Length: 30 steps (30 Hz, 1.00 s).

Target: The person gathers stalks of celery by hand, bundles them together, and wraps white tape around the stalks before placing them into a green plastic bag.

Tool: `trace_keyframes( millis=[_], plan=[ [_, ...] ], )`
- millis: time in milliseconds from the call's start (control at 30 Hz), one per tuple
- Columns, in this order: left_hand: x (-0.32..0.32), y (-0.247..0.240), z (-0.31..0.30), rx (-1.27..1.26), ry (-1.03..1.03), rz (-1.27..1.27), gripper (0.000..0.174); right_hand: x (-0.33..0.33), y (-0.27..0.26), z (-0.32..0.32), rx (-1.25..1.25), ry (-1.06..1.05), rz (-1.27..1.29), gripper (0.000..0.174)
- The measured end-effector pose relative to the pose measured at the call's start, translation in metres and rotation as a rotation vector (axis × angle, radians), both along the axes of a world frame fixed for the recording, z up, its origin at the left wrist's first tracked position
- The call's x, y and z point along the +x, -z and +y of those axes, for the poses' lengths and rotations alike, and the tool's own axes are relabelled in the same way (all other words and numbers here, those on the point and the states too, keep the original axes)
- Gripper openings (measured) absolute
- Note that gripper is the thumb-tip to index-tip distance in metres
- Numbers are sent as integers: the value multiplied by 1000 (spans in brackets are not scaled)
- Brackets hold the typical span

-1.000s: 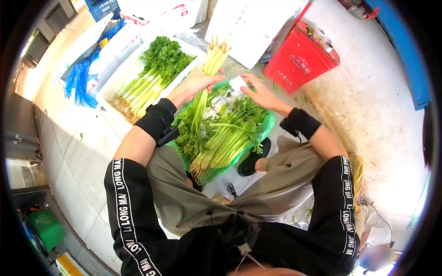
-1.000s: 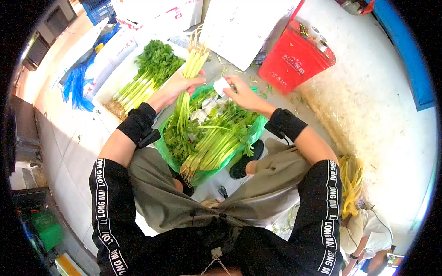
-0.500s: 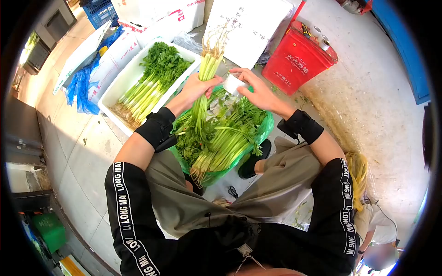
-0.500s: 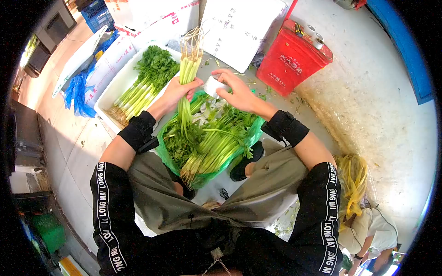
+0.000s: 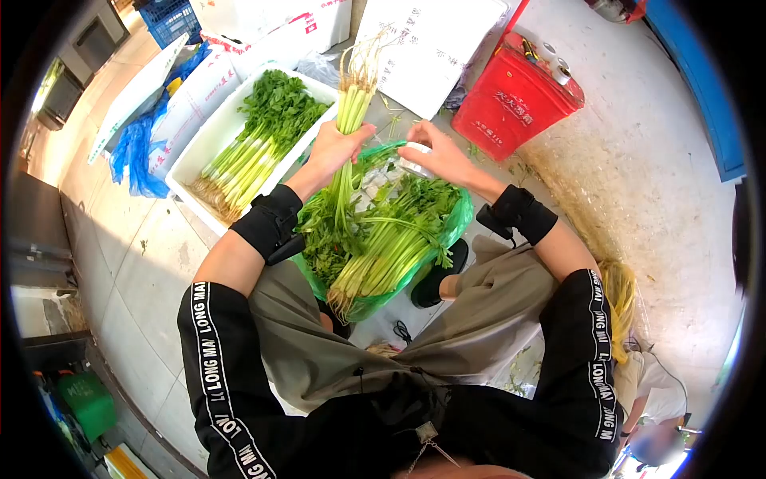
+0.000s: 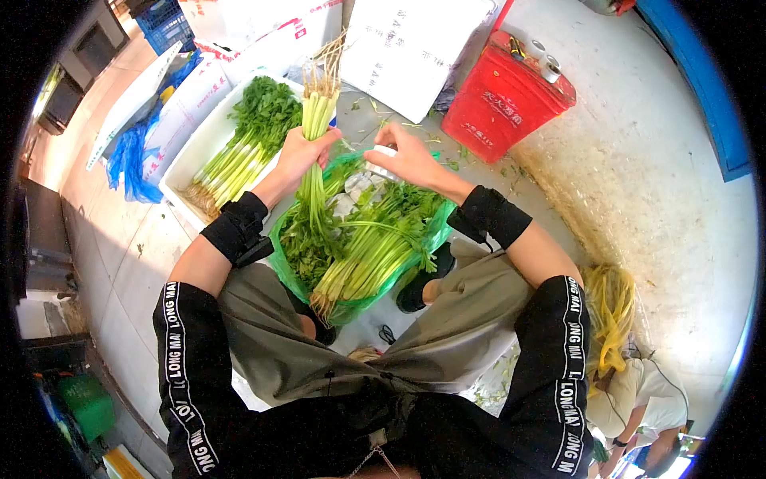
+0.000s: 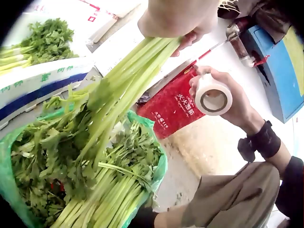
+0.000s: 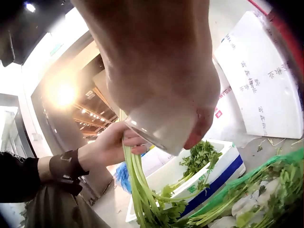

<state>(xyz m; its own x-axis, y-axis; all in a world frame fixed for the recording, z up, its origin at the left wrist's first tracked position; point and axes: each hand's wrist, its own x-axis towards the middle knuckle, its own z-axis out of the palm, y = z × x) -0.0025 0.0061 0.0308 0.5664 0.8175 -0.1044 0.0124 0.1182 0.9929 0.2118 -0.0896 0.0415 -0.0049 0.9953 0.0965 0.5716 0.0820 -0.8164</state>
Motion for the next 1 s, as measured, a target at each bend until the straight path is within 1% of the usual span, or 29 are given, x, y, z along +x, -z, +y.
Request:
trace_keyframes(
  millis=[33,100,133,200,233,267,300,367,467,500,533,600,700,833,900,933,1000],
  plan=[
    [-1,0,0,0,-13,2,21,3,-1,2,0,-1,0,35],
    [-2,-2,0,1,-25,4,22,7,-5,4,-156,-189,-41,32],
    [-4,-2,1,-6,-5,-5,24,7,-4,5,-155,-190,-40,32],
    [-7,-5,1,-11,11,-15,26,5,-4,7,-99,-137,-4,32],
    [-8,-8,0,-43,101,-48,30,5,-6,8,-98,-138,-5,32],
    [-8,-9,-1,-76,191,-82,34,4,-8,10,-91,-51,33,33],
    [-7,-8,-2,-76,192,-83,34,3,-12,10,-84,37,69,35],
    [-4,-6,-5,-87,330,-55,41,0,-19,10,-51,33,17,34],
    [-1,-8,-11,-142,386,-79,37,-4,-23,10,23,12,-83,35],
    [1,-3,-12,-129,353,-82,30,-6,-25,9,63,-5,-133,35],
    [3,0,-12,-129,353,-83,30,-8,-26,8,62,-5,-134,35],
    [8,2,-14,-19,309,20,27,-12,-29,6,121,-48,-149,35],
    [10,-4,-21,22,296,-19,29,-11,-27,4,127,-59,-194,33],
    [14,3,-21,5,285,0,31,-10,-27,1,149,-80,-174,30],
    [15,5,-21,31,327,26,32,-11,-28,0,140,-83,-158,32],
    [15,5,-22,31,328,27,32,-10,-26,0,141,-82,-157,32],
    [14,4,-26,35,325,-28,27,-8,-23,1,167,-84,-173,32]
  ],
)
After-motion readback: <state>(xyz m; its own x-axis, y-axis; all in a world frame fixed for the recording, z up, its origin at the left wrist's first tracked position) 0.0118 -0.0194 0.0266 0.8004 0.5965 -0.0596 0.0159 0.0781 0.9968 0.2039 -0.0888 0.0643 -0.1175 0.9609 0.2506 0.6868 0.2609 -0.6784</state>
